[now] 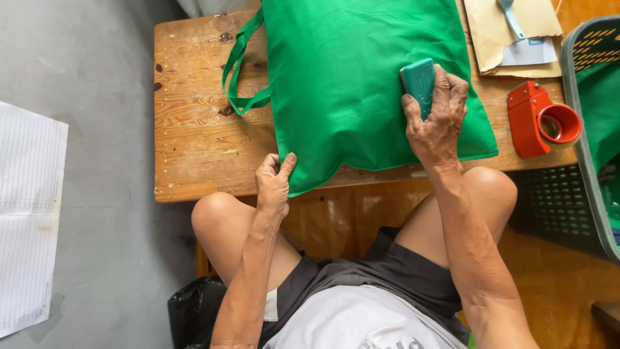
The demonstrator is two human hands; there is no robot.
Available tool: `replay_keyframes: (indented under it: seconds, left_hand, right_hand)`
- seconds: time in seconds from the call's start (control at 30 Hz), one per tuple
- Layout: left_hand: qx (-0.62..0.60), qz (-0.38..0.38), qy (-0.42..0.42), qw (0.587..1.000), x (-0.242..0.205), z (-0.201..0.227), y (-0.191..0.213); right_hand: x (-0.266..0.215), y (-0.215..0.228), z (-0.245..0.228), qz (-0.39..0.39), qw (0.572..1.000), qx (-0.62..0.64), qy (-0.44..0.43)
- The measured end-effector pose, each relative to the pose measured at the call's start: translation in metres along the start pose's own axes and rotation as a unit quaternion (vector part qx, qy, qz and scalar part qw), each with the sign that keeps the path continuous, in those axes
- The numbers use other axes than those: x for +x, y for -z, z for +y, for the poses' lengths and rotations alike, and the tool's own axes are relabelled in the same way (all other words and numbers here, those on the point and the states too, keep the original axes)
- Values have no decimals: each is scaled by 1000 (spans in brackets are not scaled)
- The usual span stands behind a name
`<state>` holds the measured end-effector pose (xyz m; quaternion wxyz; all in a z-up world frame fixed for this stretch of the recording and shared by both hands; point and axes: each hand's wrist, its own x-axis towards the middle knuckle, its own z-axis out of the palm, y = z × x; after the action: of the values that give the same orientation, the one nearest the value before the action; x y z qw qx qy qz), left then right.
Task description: The person scrubs the surface of a green tote bag with a blue sponge. They work on the edges and main body of the bag, flipping it over to clean both sides.
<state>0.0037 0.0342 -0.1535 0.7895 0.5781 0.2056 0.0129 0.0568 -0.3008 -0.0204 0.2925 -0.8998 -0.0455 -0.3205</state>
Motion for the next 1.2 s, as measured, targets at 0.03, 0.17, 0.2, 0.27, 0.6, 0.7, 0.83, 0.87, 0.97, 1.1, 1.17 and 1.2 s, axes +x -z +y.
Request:
replay_keyframes:
  seconds: [0.03, 0.17, 0.2, 0.27, 0.6, 0.7, 0.83, 0.87, 0.97, 1.1, 1.17, 1.2]
  left_hand:
    - [4, 5, -17, 1000, 2, -7, 2]
    - [10, -2, -20, 1000, -11, -9, 1]
    - [24, -2, -30, 999, -17, -8, -1]
    - [37, -1, -38, 999, -25, -7, -2]
    - [-70, -26, 96, 993, -124, 76, -24]
    - [-135, -25, 81, 987, -132, 66, -24]
    - [-206, -44, -3, 978, -120, 24, -9]
    - [-207, -44, -4, 977, -125, 39, -16]
    - [-225, -83, -3, 971, -134, 65, -29]
    - [-282, -56, 4, 958, -129, 47, -31]
    - [-298, -50, -2, 953, -127, 41, -30]
    - [-303, -48, -4, 952, -126, 38, -28]
  right_hand:
    - [0, 0, -7, 0, 1000, -14, 18]
    - [1, -7, 2, 2, 998, -25, 51]
    - [1, -9, 8, 9, 998, -25, 57]
    - [-1, -12, 9, 14, 998, -26, 64]
    - [-38, 10, -105, 12, 992, 70, 106]
    - [-82, 0, -155, -45, 971, 127, 199]
    - [-109, -8, -189, -90, 953, 112, 268]
    - [-92, -7, -181, -90, 952, 111, 270]
    - [-38, -6, -153, -46, 965, 16, 259]
    - [0, -22, -120, 28, 962, -103, 250]
    - [-12, -30, -125, 21, 958, -137, 252]
    - [-25, -32, -135, 0, 960, -119, 254]
